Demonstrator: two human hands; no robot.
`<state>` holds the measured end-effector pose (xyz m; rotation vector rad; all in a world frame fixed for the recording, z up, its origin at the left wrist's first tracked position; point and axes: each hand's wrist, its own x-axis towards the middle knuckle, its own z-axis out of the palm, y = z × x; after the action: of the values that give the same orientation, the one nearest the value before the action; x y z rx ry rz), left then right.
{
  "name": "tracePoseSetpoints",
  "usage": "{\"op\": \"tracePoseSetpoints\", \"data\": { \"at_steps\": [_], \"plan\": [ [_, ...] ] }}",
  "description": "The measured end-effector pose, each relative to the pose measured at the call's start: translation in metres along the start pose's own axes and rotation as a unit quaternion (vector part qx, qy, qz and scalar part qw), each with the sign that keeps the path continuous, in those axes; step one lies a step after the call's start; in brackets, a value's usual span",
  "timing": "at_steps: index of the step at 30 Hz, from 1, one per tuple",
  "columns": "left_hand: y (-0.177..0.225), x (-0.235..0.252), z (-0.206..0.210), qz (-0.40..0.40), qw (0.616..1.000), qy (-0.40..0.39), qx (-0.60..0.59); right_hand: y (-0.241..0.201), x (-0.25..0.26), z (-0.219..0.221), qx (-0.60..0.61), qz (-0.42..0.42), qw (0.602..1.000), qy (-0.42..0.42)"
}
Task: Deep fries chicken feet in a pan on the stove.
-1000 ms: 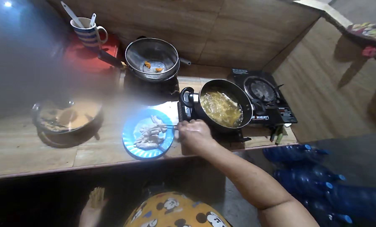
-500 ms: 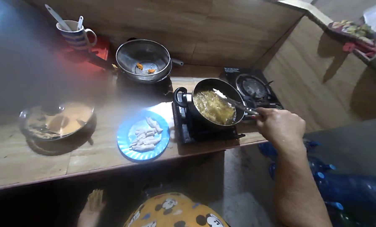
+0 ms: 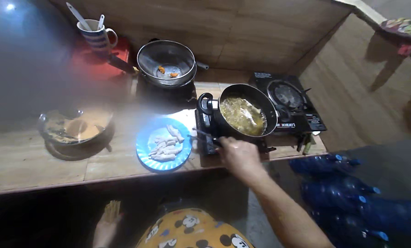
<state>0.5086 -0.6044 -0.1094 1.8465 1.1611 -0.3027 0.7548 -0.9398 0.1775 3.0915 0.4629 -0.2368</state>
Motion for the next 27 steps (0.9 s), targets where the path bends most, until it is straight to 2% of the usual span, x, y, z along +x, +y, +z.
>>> {"op": "tracePoseSetpoints", "data": {
  "at_steps": [3, 9, 14, 19, 21, 23, 25, 27],
  "plan": [
    [-0.001, -0.001, 0.002, 0.001, 1.000, 0.005, -0.006, -0.037, 0.032, 0.022, 0.010, 0.027, 0.986, -0.166],
    [-0.016, -0.007, 0.001, 0.001, 1.000, 0.009, -0.021, -0.076, 0.081, 0.040, 0.045, 0.047, 0.969, -0.237],
    [-0.025, -0.013, -0.001, -0.021, 1.000, 0.012, -0.014, -0.079, 0.087, 0.061, 0.045, 0.027, 0.975, -0.217],
    [-0.035, -0.012, -0.001, -0.018, 1.000, 0.010, -0.024, -0.059, 0.078, 0.054, 0.079, 0.032, 0.985, -0.152],
    [-0.035, -0.010, -0.003, -0.012, 1.000, 0.008, -0.020, -0.047, 0.066, 0.038, 0.097, 0.022, 0.991, -0.092],
    [-0.034, -0.008, -0.004, -0.005, 1.000, 0.008, -0.018, -0.031, 0.051, 0.006, 0.101, 0.020, 0.993, -0.066],
    [-0.033, -0.006, -0.006, 0.000, 1.000, 0.009, -0.013, -0.003, 0.032, -0.022, 0.114, 0.007, 0.993, 0.012],
    [-0.028, -0.004, -0.007, 0.002, 1.000, 0.005, -0.012, 0.027, 0.018, -0.048, 0.113, 0.036, 0.991, 0.061]
  ]
}}
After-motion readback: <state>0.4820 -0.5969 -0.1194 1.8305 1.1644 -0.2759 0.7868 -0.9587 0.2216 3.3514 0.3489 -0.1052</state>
